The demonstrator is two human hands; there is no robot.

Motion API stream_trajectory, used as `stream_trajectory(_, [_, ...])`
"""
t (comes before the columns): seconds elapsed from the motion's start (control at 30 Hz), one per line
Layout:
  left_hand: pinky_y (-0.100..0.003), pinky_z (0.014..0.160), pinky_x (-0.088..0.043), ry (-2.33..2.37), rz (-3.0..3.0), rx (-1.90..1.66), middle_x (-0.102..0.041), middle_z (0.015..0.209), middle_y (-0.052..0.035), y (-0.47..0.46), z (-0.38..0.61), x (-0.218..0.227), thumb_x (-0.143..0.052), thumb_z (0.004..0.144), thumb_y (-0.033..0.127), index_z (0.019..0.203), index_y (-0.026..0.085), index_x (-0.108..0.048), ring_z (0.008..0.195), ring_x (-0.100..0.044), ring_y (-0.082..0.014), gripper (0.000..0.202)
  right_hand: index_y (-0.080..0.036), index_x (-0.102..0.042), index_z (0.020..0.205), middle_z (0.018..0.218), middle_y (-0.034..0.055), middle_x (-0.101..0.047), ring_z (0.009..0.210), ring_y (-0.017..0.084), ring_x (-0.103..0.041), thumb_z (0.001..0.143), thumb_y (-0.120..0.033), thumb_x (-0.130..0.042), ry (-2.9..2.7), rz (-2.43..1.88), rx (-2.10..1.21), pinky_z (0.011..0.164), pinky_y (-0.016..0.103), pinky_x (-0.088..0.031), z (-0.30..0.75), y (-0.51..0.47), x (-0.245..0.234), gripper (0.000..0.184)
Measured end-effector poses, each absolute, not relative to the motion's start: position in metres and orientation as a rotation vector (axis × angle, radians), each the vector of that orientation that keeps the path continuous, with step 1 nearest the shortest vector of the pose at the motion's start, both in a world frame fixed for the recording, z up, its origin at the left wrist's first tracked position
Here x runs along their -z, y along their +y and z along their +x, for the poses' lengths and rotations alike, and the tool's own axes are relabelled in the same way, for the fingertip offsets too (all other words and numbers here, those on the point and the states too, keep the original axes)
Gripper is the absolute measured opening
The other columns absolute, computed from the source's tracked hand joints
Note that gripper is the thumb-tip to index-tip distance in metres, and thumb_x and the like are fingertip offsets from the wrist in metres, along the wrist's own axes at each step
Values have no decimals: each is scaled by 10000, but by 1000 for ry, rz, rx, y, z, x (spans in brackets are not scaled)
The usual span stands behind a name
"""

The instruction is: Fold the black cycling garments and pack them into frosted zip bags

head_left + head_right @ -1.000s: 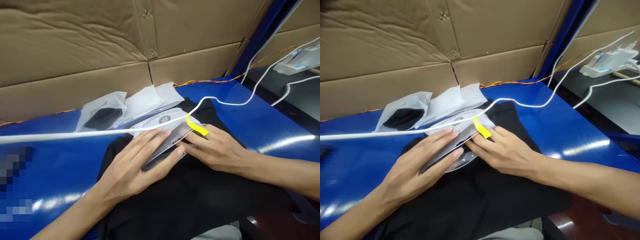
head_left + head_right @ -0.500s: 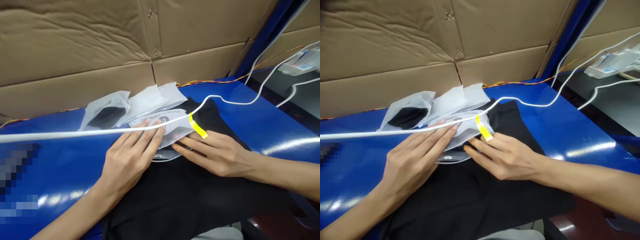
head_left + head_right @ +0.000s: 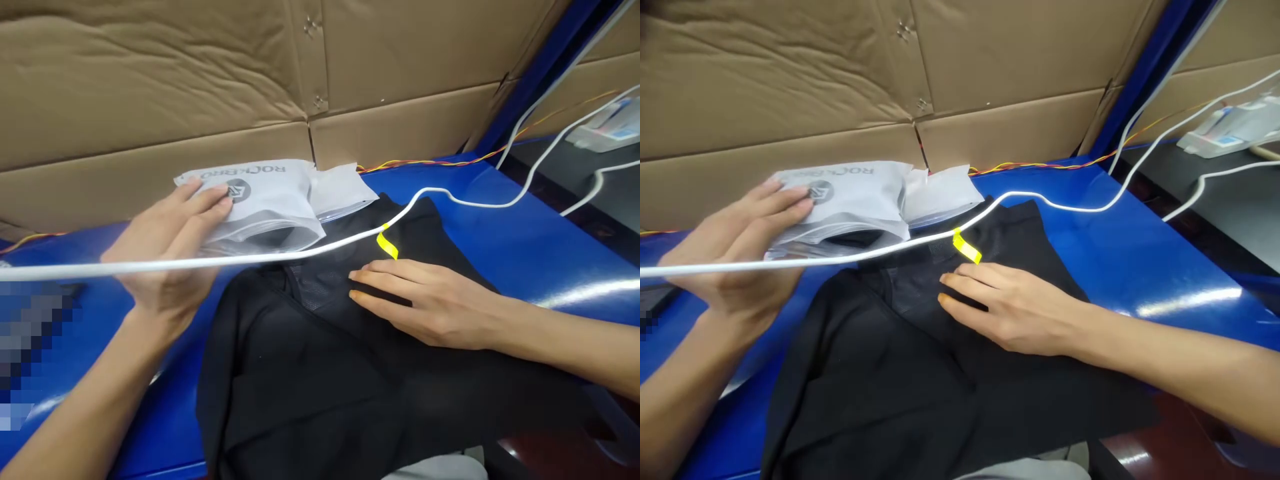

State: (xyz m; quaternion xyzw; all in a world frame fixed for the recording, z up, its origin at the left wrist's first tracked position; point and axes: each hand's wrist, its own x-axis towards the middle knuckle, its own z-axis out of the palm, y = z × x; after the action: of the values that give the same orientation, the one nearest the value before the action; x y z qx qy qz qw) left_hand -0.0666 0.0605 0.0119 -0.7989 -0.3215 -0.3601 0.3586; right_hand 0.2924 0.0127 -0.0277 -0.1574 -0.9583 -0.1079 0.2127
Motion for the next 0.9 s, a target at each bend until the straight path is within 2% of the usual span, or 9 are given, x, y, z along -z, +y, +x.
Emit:
stream_trajectory(0.17, [-389,1202,-562,-948,-2066,944,-571,1567,212,71,-86,-8,-589,997,54,1354,236,-651,1416,-615,-187,405,-88,-726,1278,1367,178,-736,1247,281,-711,1020,-86,-498,-2680,-453,263,1054,452,-636,291,14,27,345])
stream_trajectory(0.23, [-406,1188,-554,-950,-1994,900,-575,1550,250,80,-98,-6,-554,966,39,1294,246,-668,1438,-592,-169,404,-85,-727,1271,1358,184,-738,1244,288,-710,1021,-100,-506,-2687,-455,239,1054,464,-635,291,14,27,334])
stream_trajectory(0.3, [-470,1190,-502,-1207,-1896,768,-671,1421,276,88,-109,-5,-556,936,46,1165,256,-706,1433,-592,-167,345,-84,-729,1260,1340,187,-744,1222,292,-718,1023,-117,-520,-2687,-467,213,1041,470,-639,291,15,27,317])
stream_trajectory(0.4, [-497,1079,-537,-1490,-1857,652,-745,1333,186,93,-120,-5,-563,992,224,1223,266,-686,1265,-701,-220,265,-100,-726,1270,1336,187,-743,1196,300,-729,1033,-147,-528,-2694,-508,151,1005,477,-653,292,16,29,312])
stream_trajectory(0.5, [-477,984,-607,-1651,-1889,593,-755,1313,126,92,-122,-8,-554,1023,405,1339,301,-637,1134,-746,-268,343,-119,-697,1337,1377,182,-720,1281,323,-693,1059,-189,-511,-2694,-583,43,1051,500,-628,293,17,32,341])
stream_trajectory(0.63, [-445,1104,-605,-1693,-2006,530,-664,1478,109,92,-115,-11,-620,989,381,1457,297,-571,1299,-686,-286,478,-137,-662,1394,1437,178,-681,1356,343,-643,1082,-220,-487,-2693,-645,-57,1098,548,-592,294,17,35,367])
stream_trajectory(0.7, [-450,1200,-542,-1645,-2111,490,-576,1600,23,92,-111,-11,-608,990,334,1532,230,-519,1420,-602,-321,558,-138,-653,1407,1462,183,-663,1371,351,-628,1085,-235,-493,-2699,-655,-72,1109,572,-576,295,18,35,373])
stream_trajectory(0.8, [-665,1285,-383,-1625,-2158,469,-449,1695,-93,91,-105,-10,-605,967,304,1635,151,-388,1525,-450,-460,719,-137,-621,1455,1513,201,-622,1409,373,-591,1080,-300,-532,-2708,-647,-111,1133,604,-542,297,18,34,418])
stream_trajectory(0.9, [-808,1302,-154,-1587,-2156,509,-158,1816,-58,84,-95,-8,-690,897,335,1729,249,-154,1613,-169,-556,994,-132,-586,1498,1560,222,-575,1441,395,-557,1073,-375,-557,-2728,-638,-148,1144,627,-518,300,19,33,490])
